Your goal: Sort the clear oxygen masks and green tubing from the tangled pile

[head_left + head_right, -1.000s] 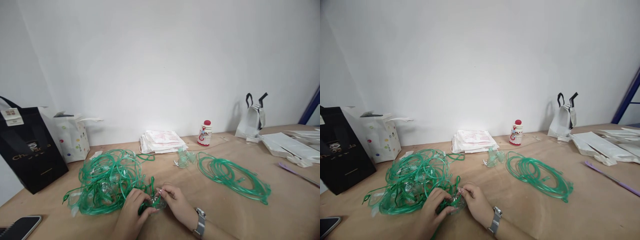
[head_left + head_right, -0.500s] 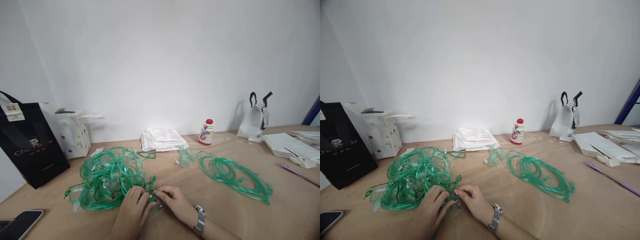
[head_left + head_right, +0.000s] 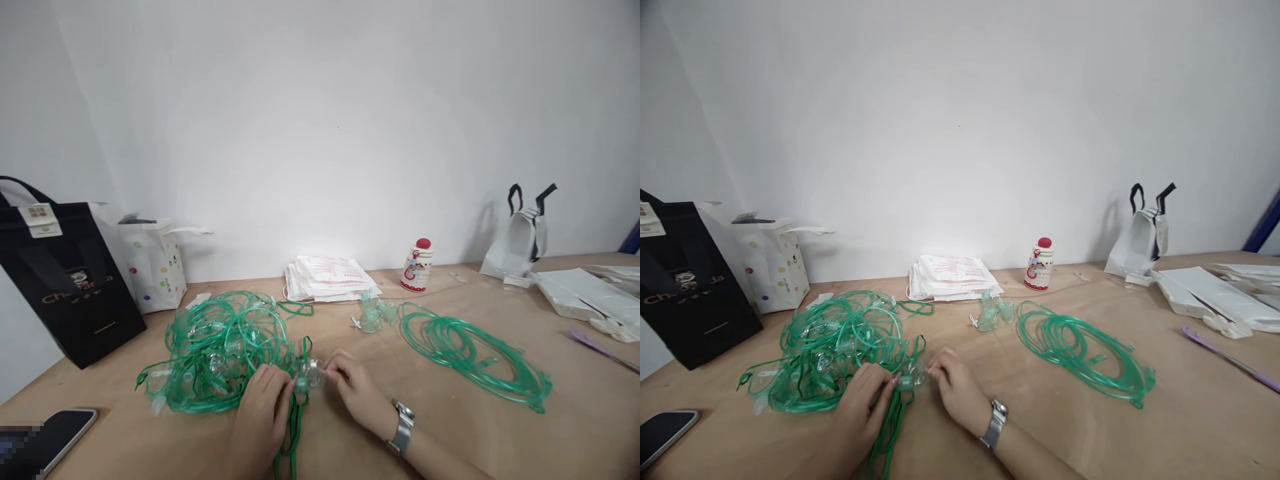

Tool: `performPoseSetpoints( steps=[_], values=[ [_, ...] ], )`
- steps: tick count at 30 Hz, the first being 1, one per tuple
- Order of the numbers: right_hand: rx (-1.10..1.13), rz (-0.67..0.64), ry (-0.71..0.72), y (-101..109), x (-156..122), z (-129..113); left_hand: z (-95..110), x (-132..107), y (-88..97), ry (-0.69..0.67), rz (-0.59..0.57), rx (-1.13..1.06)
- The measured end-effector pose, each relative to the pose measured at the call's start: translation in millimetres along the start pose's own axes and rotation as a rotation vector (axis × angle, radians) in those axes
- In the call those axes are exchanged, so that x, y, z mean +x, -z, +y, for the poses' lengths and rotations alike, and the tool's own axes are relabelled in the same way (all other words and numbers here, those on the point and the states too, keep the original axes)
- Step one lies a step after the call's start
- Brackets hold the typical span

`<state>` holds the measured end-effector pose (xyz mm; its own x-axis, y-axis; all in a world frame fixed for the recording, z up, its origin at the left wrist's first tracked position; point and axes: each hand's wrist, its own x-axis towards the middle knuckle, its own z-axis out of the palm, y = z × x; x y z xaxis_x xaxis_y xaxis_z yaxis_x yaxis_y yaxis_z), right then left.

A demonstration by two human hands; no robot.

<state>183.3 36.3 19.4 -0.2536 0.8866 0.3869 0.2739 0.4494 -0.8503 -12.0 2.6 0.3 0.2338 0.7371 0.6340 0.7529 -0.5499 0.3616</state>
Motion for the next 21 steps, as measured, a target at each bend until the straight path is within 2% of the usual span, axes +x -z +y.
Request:
performPoseSetpoints(
  steps=[4, 7, 11, 15, 18, 21],
  values=[
    [0.033, 0.163, -0.116, 32.1, 16.0, 18.0, -16.7, 5.8, 8.6, 0.176, 0.113, -0.014],
    [0.108, 0.195, -0.218, 48.4, 23.1, 27.4, -26.8, 9.3, 7.9, 0.248, 0.141, -0.039],
    [0.247, 0.162, -0.294, 43.7, 20.5, 23.5, -24.2, 7.7, 0.6, 0.231, 0.209, -0.032],
    [0.381, 0.052, -0.352, 28.2, 11.3, 10.3, -8.5, 1.2, -0.3, 0.106, 0.31, 0.066],
    [0.439, -0.08, -0.357, 17.9, 4.8, 1.4, 0.6, -2.2, 2.3, -0.03, 0.222, 0.129],
    [0.441, -0.237, -0.318, 8.6, -0.2, -4.1, 0.2, -3.6, 2.3, -0.156, 0.042, 0.144]
  ],
)
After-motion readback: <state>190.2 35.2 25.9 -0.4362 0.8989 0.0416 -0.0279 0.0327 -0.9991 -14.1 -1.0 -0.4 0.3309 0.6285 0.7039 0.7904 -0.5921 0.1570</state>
